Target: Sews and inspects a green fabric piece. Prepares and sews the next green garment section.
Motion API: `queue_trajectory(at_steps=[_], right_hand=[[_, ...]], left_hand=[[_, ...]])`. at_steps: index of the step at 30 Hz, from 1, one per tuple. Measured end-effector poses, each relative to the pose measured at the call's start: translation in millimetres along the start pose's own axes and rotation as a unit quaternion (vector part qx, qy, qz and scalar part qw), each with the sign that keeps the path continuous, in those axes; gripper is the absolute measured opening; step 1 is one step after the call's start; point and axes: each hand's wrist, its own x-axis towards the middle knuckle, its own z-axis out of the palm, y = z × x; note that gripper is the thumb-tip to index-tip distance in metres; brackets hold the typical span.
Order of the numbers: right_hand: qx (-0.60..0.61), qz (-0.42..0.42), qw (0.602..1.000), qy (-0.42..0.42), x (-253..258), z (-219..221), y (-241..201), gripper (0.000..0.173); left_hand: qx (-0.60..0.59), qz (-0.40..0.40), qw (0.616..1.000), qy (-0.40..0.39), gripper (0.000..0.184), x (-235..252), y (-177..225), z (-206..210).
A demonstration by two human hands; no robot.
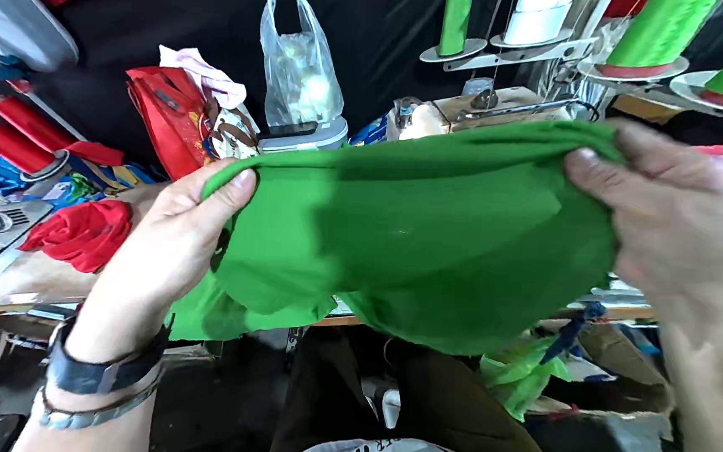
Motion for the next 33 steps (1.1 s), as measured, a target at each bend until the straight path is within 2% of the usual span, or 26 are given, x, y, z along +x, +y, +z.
queue_trajectory(at_steps=[3, 5, 9, 11, 12, 13, 14, 15, 16, 17, 18, 19, 20, 21, 23, 24, 27, 29, 33], right_hand=[[-0.106, -0.169, 0.98, 0.021, 24, -4, -11, 0.016], [-0.188, -0.238, 0.952, 0.046, 41, 12, -22, 0.02], [-0.269, -0.343, 0.897, 0.078, 88, 88, -49, 0.032], [-0.307, -0.33, 0.892, 0.023, 114, 143, -45, 0.034], [-0.345, -0.324, 0.88, -0.042, 125, 169, -34, 0.039], [-0.37, -0.299, 0.87, -0.127, 132, 195, -17, 0.054], [-0.359, -0.318, 0.865, -0.149, 136, 225, 15, 0.067], [-0.32, -0.377, 0.861, -0.116, 136, 255, 60, 0.07], [-0.288, -0.408, 0.86, -0.109, 127, 274, 89, 0.067], [-0.27, -0.41, 0.86, -0.138, 108, 280, 100, 0.058], [-0.263, -0.368, 0.866, -0.212, 83, 272, 92, 0.046], [-0.255, -0.289, 0.867, -0.315, 58, 257, 72, 0.037], [-0.234, -0.234, 0.862, -0.384, 36, 249, 60, 0.03], [-0.212, -0.196, 0.855, -0.43, 17, 245, 55, 0.025], [-0.155, -0.165, 0.846, -0.482, -11, 244, 55, 0.02], [-0.121, -0.159, 0.845, -0.496, -22, 244, 57, 0.021], [-0.024, -0.167, 0.87, -0.463, -47, 249, 63, 0.028], [-0.018, -0.163, 0.893, -0.42, -54, 251, 67, 0.029], [-0.014, -0.163, 0.927, -0.339, -48, 244, 74, 0.018]], left_hand=[[-0.07, 0.05, 0.995, -0.042, 0.026, -8, 0, -15], [-0.154, 0.065, 0.985, -0.031, 0.026, -14, -12, -33], [-0.301, 0.082, 0.944, 0.111, 0.036, -39, -61, -57], [-0.328, -0.015, 0.925, 0.19, 0.044, -68, -89, -45], [-0.346, -0.084, 0.903, 0.242, 0.042, -90, -108, -34], [-0.357, -0.157, 0.873, 0.292, 0.042, -114, -127, -21], [-0.373, -0.212, 0.844, 0.321, 0.044, -137, -141, -6], [-0.399, -0.239, 0.823, 0.327, 0.046, -162, -156, 6], [-0.426, -0.24, 0.812, 0.319, 0.048, -188, -175, 16], [-0.437, -0.256, 0.8, 0.321, 0.056, -201, -182, 23], [-0.432, -0.279, 0.794, 0.324, 0.067, -207, -182, 28], [-0.418, -0.308, 0.787, 0.334, 0.077, -209, -180, 31], [-0.415, -0.319, 0.789, 0.322, 0.08, -213, -180, 28], [-0.407, -0.317, 0.805, 0.294, 0.073, -217, -181, 23], [-0.367, -0.307, 0.839, 0.26, 0.035, -213, -179, 14], [-0.34, -0.303, 0.853, 0.255, 0.025, -205, -171, 13], [-0.327, -0.244, 0.892, 0.195, 0.02, -179, -144, 21], [-0.337, -0.202, 0.902, 0.179, 0.017, -164, -134, 32], [-0.267, -0.173, 0.916, 0.243, 0.011, -142, -129, 51]])
